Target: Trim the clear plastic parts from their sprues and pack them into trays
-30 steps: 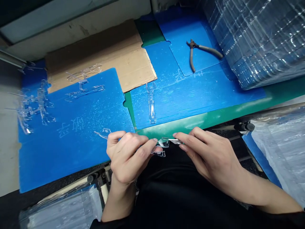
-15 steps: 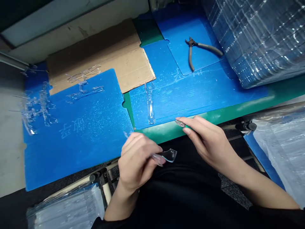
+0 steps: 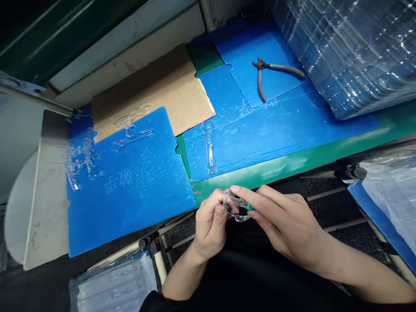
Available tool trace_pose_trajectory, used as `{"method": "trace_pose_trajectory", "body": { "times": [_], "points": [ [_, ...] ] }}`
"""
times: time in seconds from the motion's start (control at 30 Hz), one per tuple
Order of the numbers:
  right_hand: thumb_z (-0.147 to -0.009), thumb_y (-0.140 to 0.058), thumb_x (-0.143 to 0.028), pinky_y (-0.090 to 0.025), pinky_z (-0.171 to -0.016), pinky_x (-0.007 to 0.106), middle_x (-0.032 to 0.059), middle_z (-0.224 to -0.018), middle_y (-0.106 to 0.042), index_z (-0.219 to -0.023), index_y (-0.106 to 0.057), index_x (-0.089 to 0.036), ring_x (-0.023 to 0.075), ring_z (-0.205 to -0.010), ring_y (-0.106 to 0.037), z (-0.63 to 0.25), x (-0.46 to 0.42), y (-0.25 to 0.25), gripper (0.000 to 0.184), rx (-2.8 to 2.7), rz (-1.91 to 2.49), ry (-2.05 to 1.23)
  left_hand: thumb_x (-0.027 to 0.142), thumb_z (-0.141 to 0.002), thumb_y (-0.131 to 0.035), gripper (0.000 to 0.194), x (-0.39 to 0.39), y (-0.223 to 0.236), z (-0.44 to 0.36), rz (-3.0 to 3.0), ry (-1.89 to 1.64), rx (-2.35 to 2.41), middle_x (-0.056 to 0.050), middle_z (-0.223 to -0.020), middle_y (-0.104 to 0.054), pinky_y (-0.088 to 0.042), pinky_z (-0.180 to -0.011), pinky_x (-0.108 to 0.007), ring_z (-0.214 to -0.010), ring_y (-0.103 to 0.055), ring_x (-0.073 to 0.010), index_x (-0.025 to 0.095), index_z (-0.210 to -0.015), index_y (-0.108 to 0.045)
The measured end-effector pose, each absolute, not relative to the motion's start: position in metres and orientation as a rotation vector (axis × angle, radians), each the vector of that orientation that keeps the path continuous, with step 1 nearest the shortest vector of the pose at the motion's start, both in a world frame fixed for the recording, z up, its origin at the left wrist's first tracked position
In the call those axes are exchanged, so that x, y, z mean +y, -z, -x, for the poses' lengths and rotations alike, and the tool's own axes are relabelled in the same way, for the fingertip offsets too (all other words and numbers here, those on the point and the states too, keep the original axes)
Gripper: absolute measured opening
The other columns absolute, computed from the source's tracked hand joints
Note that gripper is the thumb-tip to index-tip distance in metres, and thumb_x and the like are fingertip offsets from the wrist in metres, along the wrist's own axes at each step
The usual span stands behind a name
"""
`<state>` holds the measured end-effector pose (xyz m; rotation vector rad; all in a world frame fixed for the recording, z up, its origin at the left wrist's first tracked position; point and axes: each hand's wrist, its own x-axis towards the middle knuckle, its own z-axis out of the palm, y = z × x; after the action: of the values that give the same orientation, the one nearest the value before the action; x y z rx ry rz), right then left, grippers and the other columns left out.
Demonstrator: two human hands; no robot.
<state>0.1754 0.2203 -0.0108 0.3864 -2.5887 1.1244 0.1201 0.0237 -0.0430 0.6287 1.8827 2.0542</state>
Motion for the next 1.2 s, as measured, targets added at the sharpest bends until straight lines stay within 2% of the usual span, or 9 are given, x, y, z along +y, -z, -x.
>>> {"method": "trace_pose_trajectory", "body": {
  "times": [0.1,0.27,0.57,0.67,0.87,1.07,1.2],
  "points": [
    [-0.117,-0.044,-0.015,-0.047,-0.065,0.026,0.0009,-0.094,-0.063,-0.16,-0.048,-0.014,0.0119,-0.069,-0.059,-0.177,0.22,0.012,0.044,-2.562,-0.403,-1.121,0.035,-0.116,-0.045,0.033,0.024,0.041,-0.12,-0.674,-2.01,1.917,-0.002,-0.076,-0.06,-0.042,-0.064,-0.027,-0.065,-0.053,-0.0138,0.02,-0.096,-0.066],
    [-0.113,-0.044,-0.01,-0.051,-0.069,0.028,0.0062,-0.103,-0.067,-0.166,-0.041,-0.008,0.0153,-0.08,-0.064,-0.183,0.221,0.011,0.053,-2.561,-0.459,-1.07,0.034,-0.116,-0.044,0.03,0.028,0.039,-0.119,-0.709,-2.042,1.879,-0.002,-0.079,-0.059,-0.041,-0.063,-0.026,-0.067,-0.053,-0.013,0.02,-0.098,-0.064],
    [-0.111,-0.044,-0.008,-0.055,-0.077,0.031,0.0075,-0.114,-0.074,-0.176,-0.024,-0.017,0.0185,-0.097,-0.071,-0.19,0.223,0.007,0.069,-2.594,-0.49,-1.166,0.035,-0.115,-0.043,0.031,0.028,0.038,-0.119,-0.779,-2.005,1.94,-0.002,-0.076,-0.059,-0.043,-0.063,-0.03,-0.065,-0.054,-0.0148,0.022,-0.093,-0.061],
    [-0.111,-0.044,-0.008,-0.055,-0.075,0.03,0.0088,-0.119,-0.074,-0.176,-0.026,-0.018,0.0181,-0.094,-0.072,-0.191,0.222,0.008,0.068,-2.575,-0.45,-1.215,0.035,-0.115,-0.044,0.032,0.029,0.037,-0.119,-0.79,-1.997,1.964,-0.002,-0.075,-0.06,-0.045,-0.063,-0.029,-0.066,-0.056,-0.0147,0.021,-0.092,-0.062],
    [-0.11,-0.044,-0.006,-0.054,-0.068,0.031,0.0054,-0.107,-0.072,-0.173,-0.032,-0.017,0.0162,-0.078,-0.069,-0.193,0.218,0.007,0.064,-2.58,-0.378,-1.278,0.037,-0.115,-0.045,0.036,0.032,0.034,-0.119,-0.797,-2.032,1.963,-0.002,-0.072,-0.06,-0.046,-0.065,-0.029,-0.066,-0.057,-0.0148,0.021,-0.088,-0.063],
    [-0.112,-0.043,-0.009,-0.057,-0.067,0.028,0.0091,-0.116,-0.076,-0.171,-0.037,-0.018,0.0166,-0.083,-0.073,-0.196,0.21,0.005,0.06,-2.57,-0.289,-1.321,0.04,-0.114,-0.046,0.037,0.031,0.037,-0.118,-0.754,-2.023,1.997,-0.002,-0.072,-0.061,-0.046,-0.063,-0.029,-0.065,-0.057,-0.015,0.021,-0.087,-0.063],
    [-0.111,-0.044,-0.008,-0.064,-0.076,0.028,0.0108,-0.123,-0.077,-0.171,-0.042,-0.021,0.0173,-0.088,-0.076,-0.193,0.207,0.012,0.061,-2.523,-0.16,-1.459,0.042,-0.114,-0.046,0.036,0.033,0.039,-0.121,-0.808,-2.024,1.972,-0.002,-0.071,-0.059,-0.045,-0.067,-0.032,-0.065,-0.055,-0.0155,0.021,-0.089,-0.062]
  ]
}}
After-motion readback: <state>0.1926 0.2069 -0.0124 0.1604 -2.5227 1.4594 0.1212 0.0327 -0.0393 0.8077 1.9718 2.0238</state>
